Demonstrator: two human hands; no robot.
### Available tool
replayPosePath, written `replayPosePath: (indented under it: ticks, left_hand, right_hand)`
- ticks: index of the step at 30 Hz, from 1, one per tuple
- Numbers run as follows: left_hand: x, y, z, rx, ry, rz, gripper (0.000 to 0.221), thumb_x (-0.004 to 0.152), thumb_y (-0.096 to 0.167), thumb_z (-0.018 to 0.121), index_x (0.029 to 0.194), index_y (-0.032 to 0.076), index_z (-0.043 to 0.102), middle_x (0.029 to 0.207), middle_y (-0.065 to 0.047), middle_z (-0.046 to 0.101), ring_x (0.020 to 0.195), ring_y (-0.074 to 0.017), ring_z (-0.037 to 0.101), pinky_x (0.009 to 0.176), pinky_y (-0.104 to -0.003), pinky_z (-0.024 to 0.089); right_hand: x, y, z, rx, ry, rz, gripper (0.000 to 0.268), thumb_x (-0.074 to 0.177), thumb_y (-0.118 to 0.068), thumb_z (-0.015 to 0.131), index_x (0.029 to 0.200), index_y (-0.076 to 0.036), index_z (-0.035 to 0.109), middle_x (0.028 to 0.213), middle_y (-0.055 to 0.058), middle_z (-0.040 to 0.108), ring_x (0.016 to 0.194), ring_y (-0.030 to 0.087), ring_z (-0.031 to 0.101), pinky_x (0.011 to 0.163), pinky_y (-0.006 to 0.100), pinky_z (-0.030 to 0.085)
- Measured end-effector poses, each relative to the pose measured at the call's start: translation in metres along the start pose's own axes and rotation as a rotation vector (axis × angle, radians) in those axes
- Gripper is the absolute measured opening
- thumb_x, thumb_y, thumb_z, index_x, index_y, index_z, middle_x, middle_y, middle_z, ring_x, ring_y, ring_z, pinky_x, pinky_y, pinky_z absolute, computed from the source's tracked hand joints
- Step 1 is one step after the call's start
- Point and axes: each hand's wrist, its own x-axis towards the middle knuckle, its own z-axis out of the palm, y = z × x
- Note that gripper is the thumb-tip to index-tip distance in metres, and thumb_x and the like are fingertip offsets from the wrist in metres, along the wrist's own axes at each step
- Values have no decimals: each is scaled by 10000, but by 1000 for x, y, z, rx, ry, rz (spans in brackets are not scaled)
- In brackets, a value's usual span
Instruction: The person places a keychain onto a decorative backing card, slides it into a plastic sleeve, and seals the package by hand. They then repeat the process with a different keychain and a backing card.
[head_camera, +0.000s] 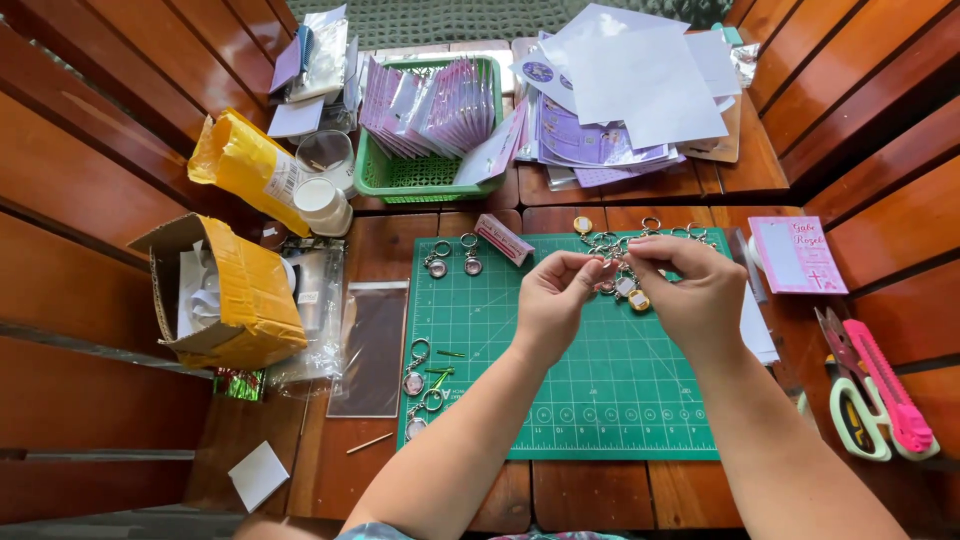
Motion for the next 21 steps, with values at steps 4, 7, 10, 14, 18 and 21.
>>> replayPosePath:
  ticks: [4, 7, 10, 14, 18, 21]
  left_hand:
    - [-3, -13, 8, 61, -31, 61, 122, 965, 42, 741, 1053, -39, 717, 995, -197, 765, 925, -238, 757, 841, -345, 639]
    - [-10, -10, 16, 192, -90, 111, 93, 984, 42, 719, 1063, -6, 722, 953, -102, 766, 911, -114, 721, 858, -299, 603]
    - [-13, -4, 21, 427, -174, 169, 61, 991, 93, 719, 1049, 90, 740, 864, -23, 764, 850, -99, 739, 856, -300, 597]
    - [-14, -18, 38, 693, -235, 263, 31, 986, 218, 731, 1004, 242, 725, 771, 81, 739, 811, -116, 748, 816, -296, 585]
    - [-24, -5, 73, 783, -382, 271, 124, 993, 229, 681, 1098, 246, 618, 919, 41, 756, 932, -177, 765, 800, -341, 592]
    - [-31, -16, 101, 725, -485, 238, 229, 1005, 211, 652, 1214, 219, 558, 1064, 22, 768, 1028, -148, 776, 829, -286, 588]
  right_hand:
    - [-1, 3, 2, -123, 9, -102, 192, 785, 108, 890, 869, -46, 811, 892, 132, 777, 892, 243, 761, 743, 306, 635]
    - [-4, 7, -2, -189, 28, -143, 184, 800, 70, 896, 878, -78, 817, 883, 106, 781, 857, 223, 757, 743, 294, 642]
    - [-4, 9, -14, -219, 12, -235, 217, 821, 107, 826, 956, -63, 813, 879, 116, 774, 808, 248, 751, 713, 360, 634]
    - [-1, 9, -39, -265, -15, -376, 205, 843, 105, 824, 940, -73, 802, 873, 102, 772, 780, 290, 738, 707, 387, 617]
    - [-3, 9, -85, -332, -63, -497, 180, 884, 120, 785, 1002, -17, 779, 1024, 156, 748, 908, 309, 726, 853, 411, 611]
    - [-4, 11, -116, -405, 11, -604, 96, 967, 143, 774, 1043, 87, 759, 1078, 257, 718, 933, 357, 698, 889, 455, 592]
